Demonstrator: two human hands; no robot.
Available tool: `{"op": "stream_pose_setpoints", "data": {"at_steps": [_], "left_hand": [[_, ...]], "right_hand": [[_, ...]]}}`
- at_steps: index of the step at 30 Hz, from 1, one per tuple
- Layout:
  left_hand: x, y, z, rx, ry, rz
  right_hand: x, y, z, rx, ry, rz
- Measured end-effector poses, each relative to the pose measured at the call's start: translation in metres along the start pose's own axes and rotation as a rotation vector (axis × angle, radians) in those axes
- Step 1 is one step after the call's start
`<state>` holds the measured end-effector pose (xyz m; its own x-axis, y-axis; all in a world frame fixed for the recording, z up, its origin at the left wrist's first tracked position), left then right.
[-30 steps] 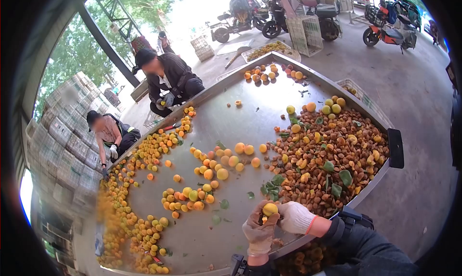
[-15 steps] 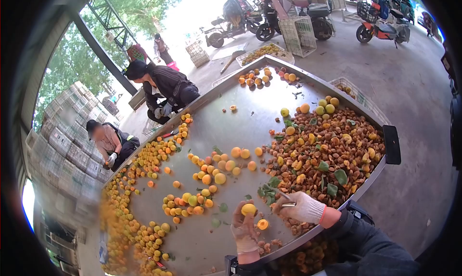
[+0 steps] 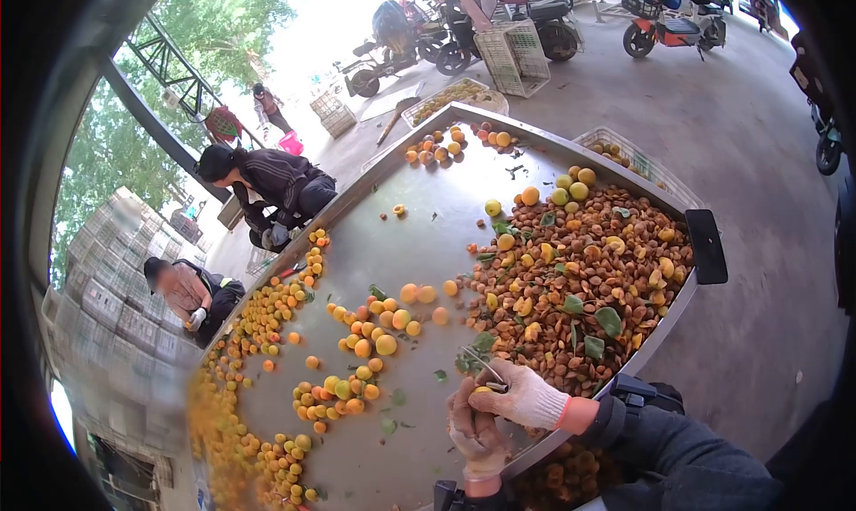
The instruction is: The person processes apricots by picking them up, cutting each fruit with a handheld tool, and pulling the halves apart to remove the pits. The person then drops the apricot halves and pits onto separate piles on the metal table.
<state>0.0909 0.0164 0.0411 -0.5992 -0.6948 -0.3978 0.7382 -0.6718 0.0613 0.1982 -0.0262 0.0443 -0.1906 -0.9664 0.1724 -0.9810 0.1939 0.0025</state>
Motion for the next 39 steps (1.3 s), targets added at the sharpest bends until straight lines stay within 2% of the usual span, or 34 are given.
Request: {"op": "stream_pose_setpoints", "data": {"at_steps": [1, 2, 3, 4, 6, 7, 8, 9, 10, 11, 12, 14, 16, 17, 21, 22, 24, 25, 26, 27, 28, 31, 32, 34, 35, 36, 38, 39], "left_hand": [[0.004, -0.002, -0.005, 0.150, -0.051, 0.032], [0.005, -0.009, -0.006, 0.150, -0.057, 0.025], [0.006, -0.022, -0.016, 0.349, -0.228, 0.074], [0.009, -0.032, -0.027, 0.549, -0.404, 0.129], [0.004, -0.041, -0.041, 0.655, -0.446, 0.213], [0.007, -0.045, -0.046, 0.753, -0.474, 0.301], [0.007, -0.048, -0.046, 0.821, -0.475, 0.285], [0.006, -0.050, -0.046, 0.887, -0.464, 0.268], [0.008, -0.050, -0.046, 0.883, -0.481, 0.312], [0.007, -0.047, -0.043, 0.820, -0.550, 0.287], [0.008, -0.043, -0.041, 0.760, -0.620, 0.252], [0.010, -0.034, -0.041, 0.731, -0.661, 0.240], [0.013, -0.022, -0.038, 0.700, -0.711, 0.210], [0.013, -0.016, -0.033, 0.676, -0.736, 0.202], [0.020, -0.008, -0.038, 0.582, -0.799, 0.103], [0.025, -0.008, -0.042, 0.567, -0.799, 0.084], [0.027, -0.006, -0.044, 0.257, -0.643, -0.091], [0.024, -0.003, -0.041, 0.234, -0.615, -0.133], [0.025, -0.003, -0.038, 0.329, -0.622, -0.059], [0.025, 0.000, -0.038, 0.427, -0.633, 0.013], [0.026, 0.003, -0.043, 0.414, -0.623, -0.034], [0.021, 0.021, -0.046, 0.512, -0.501, 0.382], [0.021, 0.021, -0.048, 0.510, -0.506, 0.360], [0.027, 0.012, -0.048, 0.428, -0.611, 0.088], [0.023, 0.017, -0.042, 0.555, -0.587, -0.005], [0.020, 0.021, -0.041, 0.550, -0.582, -0.010], [0.005, 0.036, -0.019, -0.833, -0.189, -0.261], [-0.001, 0.045, -0.008, -0.839, -0.185, -0.256]], "right_hand": [[-0.001, 0.002, 0.004, -0.006, -0.019, 0.030], [-0.001, 0.003, 0.005, -0.013, -0.036, 0.060], [0.005, 0.006, 0.000, -0.300, 0.075, -0.031], [0.003, 0.002, -0.006, -0.306, 0.086, -0.028], [0.003, 0.000, -0.010, -0.229, 0.163, -0.151], [-0.002, -0.003, -0.003, -0.152, -0.080, -0.186], [-0.002, -0.009, -0.002, 0.095, 0.001, -0.255], [0.005, -0.017, -0.022, 0.510, 0.189, -0.219], [0.001, -0.022, -0.017, 0.585, 0.221, -0.161], [-0.003, -0.024, -0.001, 0.401, 0.114, 0.021], [-0.006, -0.024, -0.008, 0.100, -0.191, 0.133], [0.003, -0.030, -0.024, -0.382, -0.126, 0.263], [0.003, -0.032, -0.023, -0.751, -0.314, 0.406], [0.003, -0.033, -0.023, -0.832, -0.391, 0.461], [0.004, -0.026, -0.024, -0.787, -0.458, 0.493], [0.006, -0.025, -0.026, -0.692, -0.513, 0.484], [0.008, -0.022, -0.024, -0.631, -0.514, 0.394], [0.009, -0.024, -0.025, -0.422, -0.606, 0.416], [0.010, -0.024, -0.026, -0.210, -0.685, 0.450], [0.009, -0.023, -0.025, -0.192, -0.668, 0.368], [0.010, -0.022, -0.025, -0.170, -0.642, 0.289], [0.011, -0.020, -0.033, -0.218, -0.652, 0.112], [0.011, -0.025, -0.032, -0.218, -0.658, 0.134], [0.005, -0.037, -0.020, -0.563, -0.597, 0.193], [0.001, -0.043, -0.015, -0.675, -0.534, 0.290], [0.000, -0.048, -0.015, -0.678, -0.542, 0.290], [-0.002, -0.058, -0.006, -1.092, -0.360, 0.302], [0.001, -0.061, -0.012, -1.167, -0.324, 0.348]]}}
Point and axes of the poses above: each hand's wrist, its own x-axis away from the middle knuckle, its own y-axis out of the palm, z = x × y, the point moved 4 cm from there along -x, towards the middle knuckle, and after that the axes turned 12 degrees about -z, right-handed, at the moved point
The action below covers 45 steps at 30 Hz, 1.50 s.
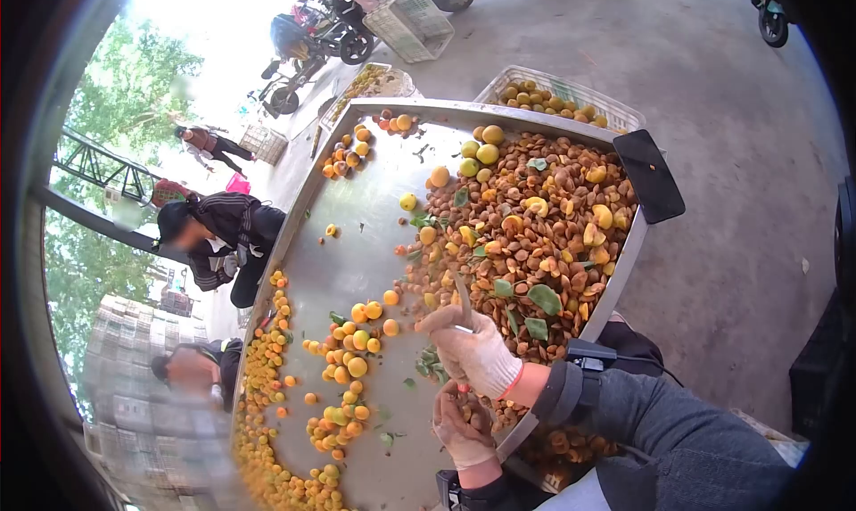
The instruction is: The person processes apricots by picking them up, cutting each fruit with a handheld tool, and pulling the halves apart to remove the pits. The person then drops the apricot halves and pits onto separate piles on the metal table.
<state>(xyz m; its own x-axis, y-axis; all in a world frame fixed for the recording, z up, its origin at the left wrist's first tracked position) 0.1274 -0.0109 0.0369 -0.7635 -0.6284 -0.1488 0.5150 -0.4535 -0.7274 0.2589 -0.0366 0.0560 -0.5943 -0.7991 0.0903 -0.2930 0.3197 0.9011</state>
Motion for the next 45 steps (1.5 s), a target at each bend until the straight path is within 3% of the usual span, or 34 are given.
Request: {"op": "stream_pose_setpoints", "data": {"at_steps": [2, 3, 5, 8, 9, 11, 13, 15, 18, 22, 24, 25, 27, 28, 30, 31, 33, 34, 36, 37, 39, 40, 41, 43, 45], "left_hand": [[0.003, 0.002, 0.005, 1.071, -0.520, 0.021], [0.002, 0.001, 0.001, 1.071, -0.544, 0.037], [0.004, 0.000, -0.007, 0.812, -0.262, -0.270], [0.003, 0.002, -0.015, 0.897, -0.272, -0.303], [-0.002, 0.002, -0.012, 0.902, -0.290, -0.285], [-0.005, 0.000, -0.010, 1.441, -0.500, -0.017], [-0.006, -0.005, -0.017, 1.382, -0.489, -0.015], [-0.005, -0.009, -0.021, 1.108, -0.508, -0.061], [-0.005, 0.000, -0.018, 1.297, -0.678, 0.034], [0.004, 0.003, -0.027, 1.257, -0.679, -0.003], [0.007, 0.003, -0.040, 0.989, -0.475, -0.101], [0.010, 0.009, -0.055, 0.995, -0.473, -0.099], [0.008, 0.006, -0.055, 0.125, 0.106, 0.001], [0.010, 0.003, -0.055, 0.120, 0.124, 0.018], [0.018, 0.009, -0.067, 0.945, -0.420, -0.149], [0.020, 0.009, -0.073, 0.943, -0.373, -0.124], [0.023, 0.008, -0.087, 0.549, -0.220, -0.127], [0.018, 0.000, -0.090, 0.551, -0.201, -0.103], [0.018, 0.009, -0.079, 2.156, -0.329, -0.517], [0.015, 0.005, -0.079, 2.157, -0.313, -0.513], [0.017, -0.010, -0.099, 1.565, -0.568, 0.153], [0.017, -0.015, -0.109, 1.495, -0.461, 0.227], [0.011, -0.019, -0.112, 1.504, -0.487, 0.225], [0.011, -0.032, -0.113, 1.590, -0.335, 0.266], [0.007, -0.035, -0.111, 1.709, -0.325, 0.260]], "right_hand": [[-0.005, -0.004, -0.003, -0.087, 0.024, 0.037], [-0.004, -0.008, -0.003, -0.171, 0.050, 0.090], [-0.006, -0.015, 0.001, -0.313, 0.117, 0.046], [-0.003, -0.013, -0.001, -0.272, 0.096, 0.103], [-0.004, -0.012, -0.005, -0.258, 0.057, 0.121], [-0.008, -0.014, -0.016, -0.188, -0.102, 0.089], [-0.003, -0.007, -0.022, -0.123, -0.158, 0.015], [0.004, -0.002, -0.018, -0.055, -0.132, 0.031], [0.010, 0.002, -0.012, 0.047, -0.150, -0.042], [0.013, 0.008, 0.001, 0.257, -0.193, -0.098], [0.016, 0.013, 0.007, 0.337, -0.150, -0.140], [0.017, 0.016, 0.011, 0.409, -0.111, -0.180], [0.017, 0.014, 0.021, 0.467, -0.157, -0.210], [0.016, 0.008, 0.025, 0.278, -0.064, -0.114], [0.012, 0.003, 0.036, -0.002, 0.050, 0.075], [0.009, -0.001, 0.042, -0.053, 0.063, 0.112], [0.000, -0.017, 0.057, -0.068, 0.089, 0.025], [0.000, -0.022, 0.064, -0.105, 0.105, 0.065], [-0.004, -0.010, 0.064, -0.143, 0.124, 0.083], [-0.002, -0.010, 0.055, -0.145, 0.084, 0.180], [-0.009, -0.010, 0.044, 0.057, -0.043, 0.143], [-0.009, -0.012, 0.040, 0.201, -0.073, 0.166], [-0.012, -0.008, 0.036, 0.211, -0.062, 0.187], [-0.003, 0.005, 0.040, 0.623, -0.009, -0.003], [-0.002, 0.003, 0.058, 0.905, -0.072, -0.236]]}}
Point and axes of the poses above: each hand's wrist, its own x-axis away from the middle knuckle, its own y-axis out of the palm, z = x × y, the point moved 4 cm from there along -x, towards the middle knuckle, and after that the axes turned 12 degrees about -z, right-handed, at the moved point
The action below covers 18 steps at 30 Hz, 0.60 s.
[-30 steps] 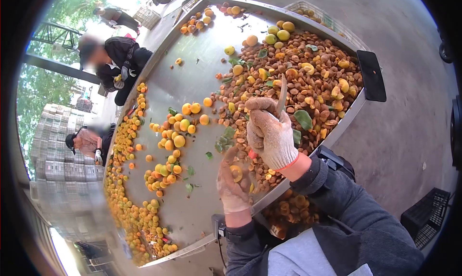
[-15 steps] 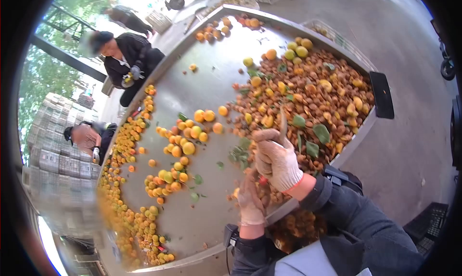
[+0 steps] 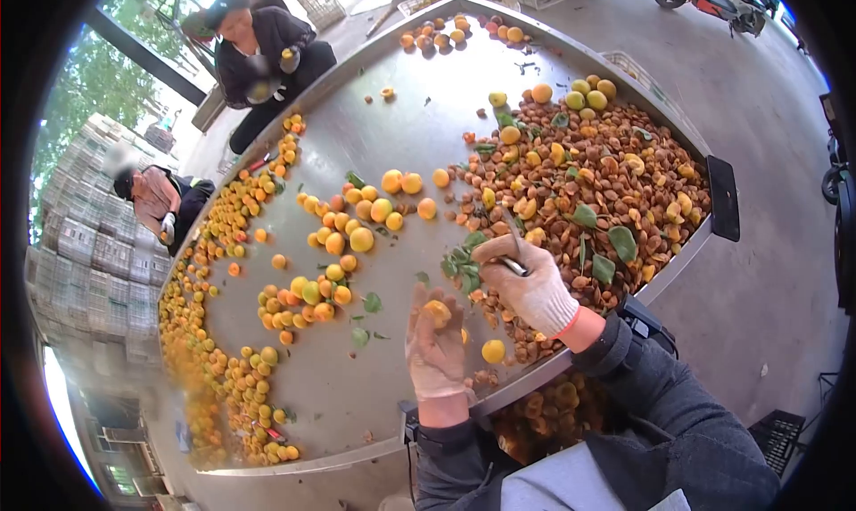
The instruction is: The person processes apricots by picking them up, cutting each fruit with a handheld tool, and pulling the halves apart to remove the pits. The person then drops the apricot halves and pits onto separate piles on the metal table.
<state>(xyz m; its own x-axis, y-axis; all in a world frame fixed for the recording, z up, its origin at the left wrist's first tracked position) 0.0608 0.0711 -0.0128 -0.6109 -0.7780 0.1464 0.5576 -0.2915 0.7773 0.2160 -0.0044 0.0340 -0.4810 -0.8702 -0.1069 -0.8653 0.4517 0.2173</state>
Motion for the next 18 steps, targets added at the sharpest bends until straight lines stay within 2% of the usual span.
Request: {"op": "stream_pose_setpoints", "data": {"at_steps": [1, 2, 4, 5, 7, 10, 13, 14, 16, 18], "left_hand": [[0.002, 0.001, -0.001, 0.102, -0.003, -0.039], [0.004, -0.001, -0.003, 0.108, -0.010, -0.020], [0.002, 0.001, -0.005, 0.023, -0.024, -0.083], [0.003, 0.000, -0.007, 0.025, -0.025, -0.081], [0.003, 0.000, -0.012, -0.075, -0.074, -0.146], [0.006, -0.005, -0.021, -0.045, -0.119, -0.061], [0.006, -0.004, -0.023, -0.136, -0.100, -0.086], [0.007, -0.002, -0.021, -0.139, -0.106, -0.085], [0.010, 0.008, -0.017, -0.145, -0.095, -0.146], [0.010, 0.006, -0.019, -0.202, -0.116, -0.150]], "right_hand": [[0.002, 0.007, 0.001, 0.100, 0.072, -0.125], [0.004, 0.014, -0.009, 0.258, 0.042, -0.271], [0.009, 0.026, -0.001, 0.461, -0.040, -0.387], [0.009, 0.026, 0.000, 0.461, -0.037, -0.387], [0.012, 0.033, 0.004, 0.874, -0.028, -0.557], [0.014, 0.034, 0.010, 1.014, 0.092, -0.611], [0.018, 0.035, 0.003, 1.064, 0.128, -0.632], [0.020, 0.034, 0.000, 1.060, 0.133, -0.628], [0.024, 0.030, -0.009, 0.858, 0.041, -0.544], [0.023, 0.025, 0.001, 0.850, 0.015, -0.527]]}}
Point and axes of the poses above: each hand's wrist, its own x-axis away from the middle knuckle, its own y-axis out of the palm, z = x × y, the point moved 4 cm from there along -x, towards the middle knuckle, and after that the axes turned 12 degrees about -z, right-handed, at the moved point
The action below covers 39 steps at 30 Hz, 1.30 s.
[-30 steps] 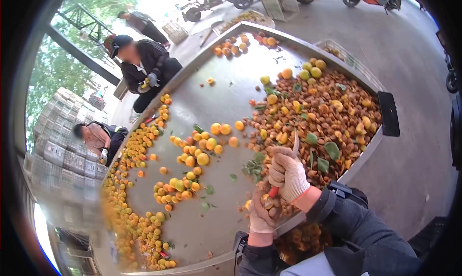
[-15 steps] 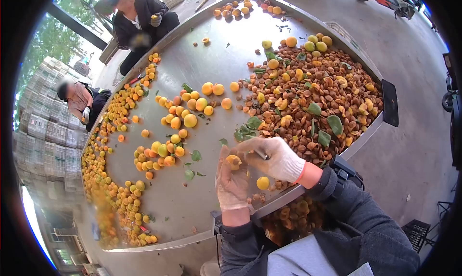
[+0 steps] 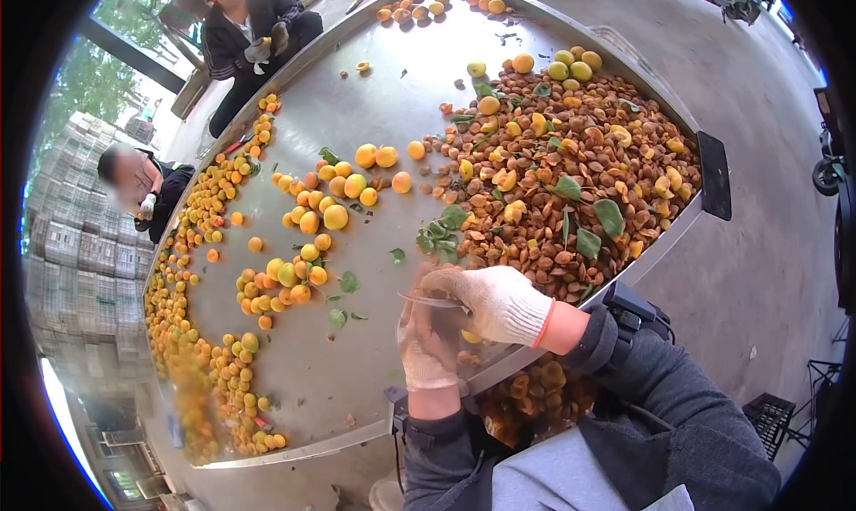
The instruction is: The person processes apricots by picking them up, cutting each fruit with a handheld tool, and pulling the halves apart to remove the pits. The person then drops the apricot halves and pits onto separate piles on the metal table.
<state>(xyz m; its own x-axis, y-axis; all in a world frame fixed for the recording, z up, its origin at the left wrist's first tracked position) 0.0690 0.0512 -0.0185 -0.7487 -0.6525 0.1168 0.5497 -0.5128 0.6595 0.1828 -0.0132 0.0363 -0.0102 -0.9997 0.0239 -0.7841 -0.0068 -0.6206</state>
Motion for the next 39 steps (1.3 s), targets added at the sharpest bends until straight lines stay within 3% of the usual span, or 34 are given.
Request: {"op": "stream_pose_setpoints", "data": {"at_steps": [5, 7, 10, 14, 16, 17, 19, 20, 22, 26, 28, 29, 31, 35, 37, 38, 39], "left_hand": [[0.003, 0.000, -0.007, 0.037, -0.049, -0.004], [0.006, -0.005, -0.013, 0.047, -0.061, 0.070], [0.010, -0.020, -0.013, -0.068, -0.047, 0.039], [0.015, -0.005, 0.022, -0.064, 0.068, 0.198], [0.018, 0.004, 0.032, -0.966, -0.187, 0.227], [0.020, 0.004, 0.027, -0.973, -0.191, 0.226], [0.023, 0.011, 0.007, -1.757, -0.347, -0.004], [0.022, 0.016, 0.001, -1.760, -0.349, -0.005], [0.018, 0.019, -0.012, -1.958, -0.587, -0.030], [0.019, 0.018, -0.005, -1.923, -0.631, -0.035], [0.028, 0.008, 0.000, -1.636, -0.503, 0.021], [0.030, 0.000, 0.006, -1.643, -0.503, 0.023], [0.036, -0.021, 0.022, -0.893, -0.406, 0.262], [0.021, -0.028, 0.035, -1.079, -0.351, 0.350], [0.009, -0.044, 0.012, -1.485, -0.342, 0.157], [0.007, -0.043, 0.006, -1.486, -0.342, 0.150], [0.007, -0.037, 0.003, -1.719, -0.230, 0.085]], "right_hand": [[0.001, 0.005, 0.006, 0.052, 0.008, 0.007], [0.003, 0.002, 0.001, 0.181, 0.133, -0.151], [0.006, -0.010, -0.004, 0.163, 0.089, -0.157], [0.010, -0.030, 0.018, 0.026, 0.125, 0.175], [0.016, -0.045, 0.018, -0.033, 0.177, 0.215], [0.017, -0.046, 0.019, -0.040, 0.178, 0.218], [0.019, -0.051, 0.018, -0.025, 0.131, 0.304], [0.020, -0.052, 0.018, -0.029, 0.131, 0.306], [0.022, -0.054, 0.018, -0.078, 0.106, 0.322], [0.027, -0.060, 0.016, -0.110, 0.074, 0.335], [0.027, -0.062, 0.018, -0.110, 0.072, 0.351], [0.027, -0.063, 0.019, -0.105, 0.077, 0.365], [0.027, -0.066, 0.020, -0.104, 0.082, 0.366], [0.025, -0.064, 0.016, -0.123, 0.083, 0.356], [0.023, -0.062, 0.018, -0.124, 0.097, 0.341], [0.023, -0.062, 0.020, -0.126, 0.117, 0.326], [0.024, -0.062, 0.021, -0.128, 0.123, 0.330]]}}
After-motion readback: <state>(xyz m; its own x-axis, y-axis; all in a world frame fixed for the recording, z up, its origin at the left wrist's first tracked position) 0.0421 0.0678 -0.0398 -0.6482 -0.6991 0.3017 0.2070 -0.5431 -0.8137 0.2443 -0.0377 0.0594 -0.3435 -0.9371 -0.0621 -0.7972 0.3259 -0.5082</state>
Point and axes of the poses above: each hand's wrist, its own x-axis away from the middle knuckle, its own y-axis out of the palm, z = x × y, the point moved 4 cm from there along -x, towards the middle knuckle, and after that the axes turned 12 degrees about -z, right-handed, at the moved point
